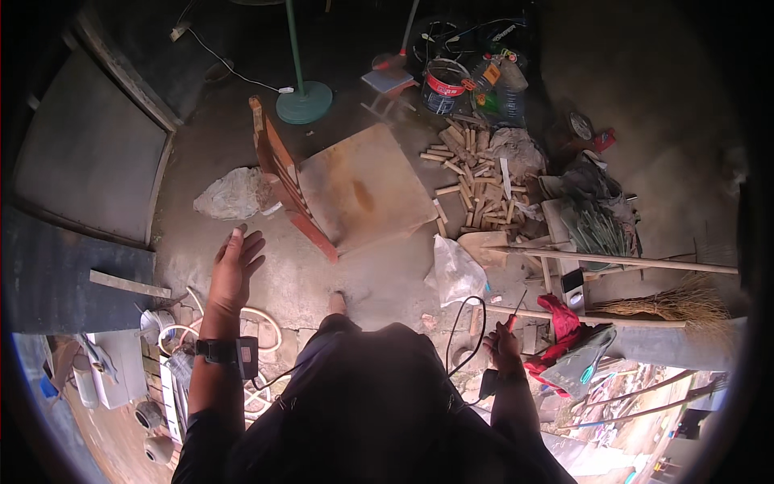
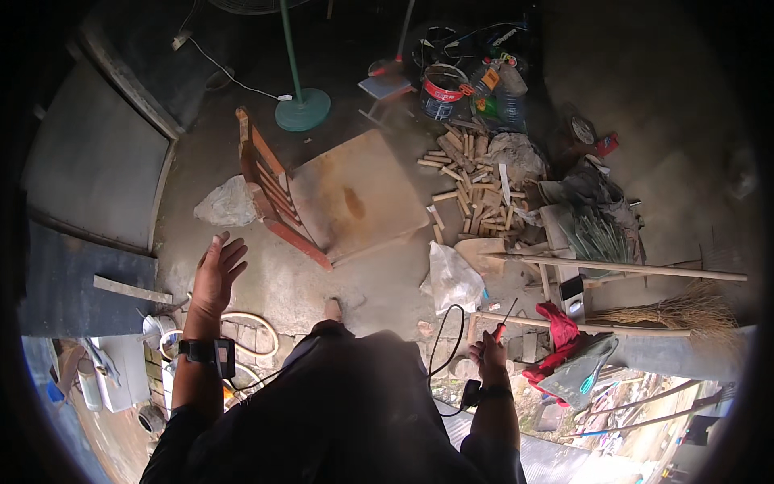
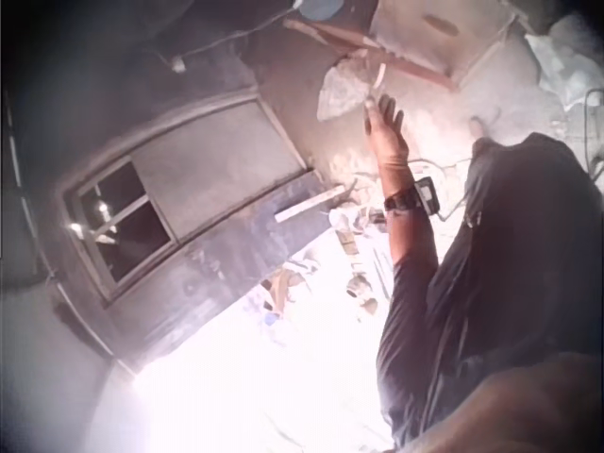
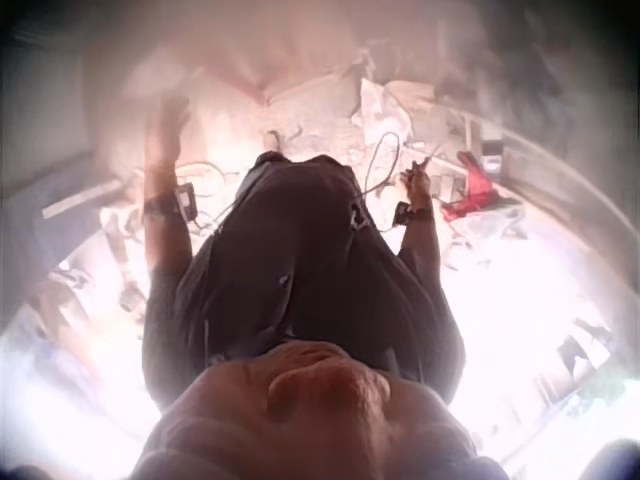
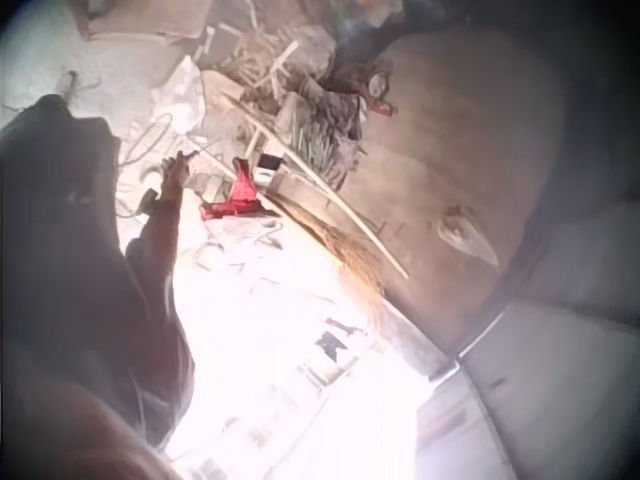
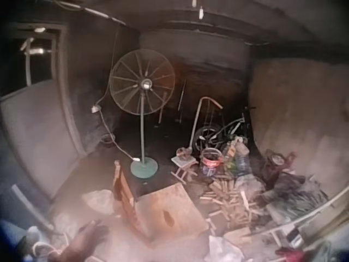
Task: The person moves a chair and then attaches a metal trim strip to a wooden frame. They position the strip against the top of the frame and use a screwdriver to drive screws into the wood.
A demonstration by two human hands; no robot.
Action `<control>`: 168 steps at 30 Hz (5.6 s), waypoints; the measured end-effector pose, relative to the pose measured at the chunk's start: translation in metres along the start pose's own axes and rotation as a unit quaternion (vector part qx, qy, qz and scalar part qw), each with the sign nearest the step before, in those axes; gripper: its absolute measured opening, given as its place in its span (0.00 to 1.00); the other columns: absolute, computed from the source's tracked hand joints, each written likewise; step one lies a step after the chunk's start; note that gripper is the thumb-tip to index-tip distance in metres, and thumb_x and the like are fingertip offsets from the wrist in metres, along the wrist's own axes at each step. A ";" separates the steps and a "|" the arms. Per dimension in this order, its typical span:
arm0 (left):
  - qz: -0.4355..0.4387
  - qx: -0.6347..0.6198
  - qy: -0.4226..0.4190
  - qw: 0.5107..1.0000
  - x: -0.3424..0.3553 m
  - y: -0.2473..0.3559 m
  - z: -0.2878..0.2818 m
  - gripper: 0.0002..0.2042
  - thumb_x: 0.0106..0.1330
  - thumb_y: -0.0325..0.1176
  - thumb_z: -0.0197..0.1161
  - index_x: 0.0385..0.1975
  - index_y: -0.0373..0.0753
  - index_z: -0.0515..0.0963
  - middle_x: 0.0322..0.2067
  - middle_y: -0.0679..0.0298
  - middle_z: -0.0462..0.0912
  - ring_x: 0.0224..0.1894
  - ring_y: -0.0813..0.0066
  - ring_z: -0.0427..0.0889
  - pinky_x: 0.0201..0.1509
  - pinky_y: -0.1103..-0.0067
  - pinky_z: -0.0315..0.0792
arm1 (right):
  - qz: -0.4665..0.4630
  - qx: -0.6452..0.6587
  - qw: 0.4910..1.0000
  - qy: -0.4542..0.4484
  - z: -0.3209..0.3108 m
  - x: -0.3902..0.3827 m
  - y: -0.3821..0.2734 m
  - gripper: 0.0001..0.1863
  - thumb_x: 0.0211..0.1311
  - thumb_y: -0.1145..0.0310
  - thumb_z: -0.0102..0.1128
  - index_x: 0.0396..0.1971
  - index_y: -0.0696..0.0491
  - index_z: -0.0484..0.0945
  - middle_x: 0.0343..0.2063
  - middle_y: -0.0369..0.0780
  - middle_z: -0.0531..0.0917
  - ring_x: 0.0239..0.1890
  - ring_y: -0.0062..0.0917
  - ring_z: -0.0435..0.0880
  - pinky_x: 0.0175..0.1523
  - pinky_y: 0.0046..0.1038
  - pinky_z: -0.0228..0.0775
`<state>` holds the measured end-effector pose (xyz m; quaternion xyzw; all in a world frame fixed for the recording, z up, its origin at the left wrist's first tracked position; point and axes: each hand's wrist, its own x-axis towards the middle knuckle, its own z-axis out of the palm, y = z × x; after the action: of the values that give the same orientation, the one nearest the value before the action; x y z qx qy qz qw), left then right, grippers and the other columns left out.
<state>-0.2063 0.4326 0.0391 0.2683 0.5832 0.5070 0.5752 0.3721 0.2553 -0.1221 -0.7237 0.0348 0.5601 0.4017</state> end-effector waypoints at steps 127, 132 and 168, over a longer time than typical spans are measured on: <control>0.049 -0.140 0.323 0.935 -0.003 0.080 0.093 0.09 0.64 0.29 0.63 0.41 0.36 0.74 0.28 0.66 0.78 0.25 0.78 0.78 0.26 0.80 0.74 | 0.025 -0.343 0.896 -0.279 0.290 0.184 -0.251 0.12 0.61 0.69 0.55 0.21 0.44 0.64 0.14 0.27 0.64 0.17 0.18 0.68 0.29 0.24 0.63; 0.066 -0.130 0.375 0.915 -0.035 0.069 0.073 0.15 0.64 0.28 0.63 0.50 0.35 0.72 0.31 0.66 0.76 0.24 0.78 0.78 0.24 0.82 0.73 | 0.018 -0.378 0.868 -0.322 0.316 0.188 -0.247 0.07 0.60 0.68 0.56 0.26 0.46 0.67 0.18 0.30 0.70 0.21 0.21 0.73 0.34 0.28 0.70; 0.224 -0.065 0.585 0.777 -0.025 0.173 -0.227 0.30 0.64 0.27 0.62 0.66 0.30 0.59 0.33 0.59 0.80 0.24 0.68 0.83 0.26 0.78 0.75 | 0.014 -0.470 0.827 -0.307 0.569 0.112 -0.178 0.08 0.58 0.69 0.58 0.32 0.45 0.67 0.22 0.29 0.71 0.21 0.17 0.73 0.34 0.26 0.70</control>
<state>-0.4627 0.4051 0.1646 0.0047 0.6966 0.7174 0.0094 0.0574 0.7727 -0.1482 -0.6154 -0.3480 0.7072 -0.0050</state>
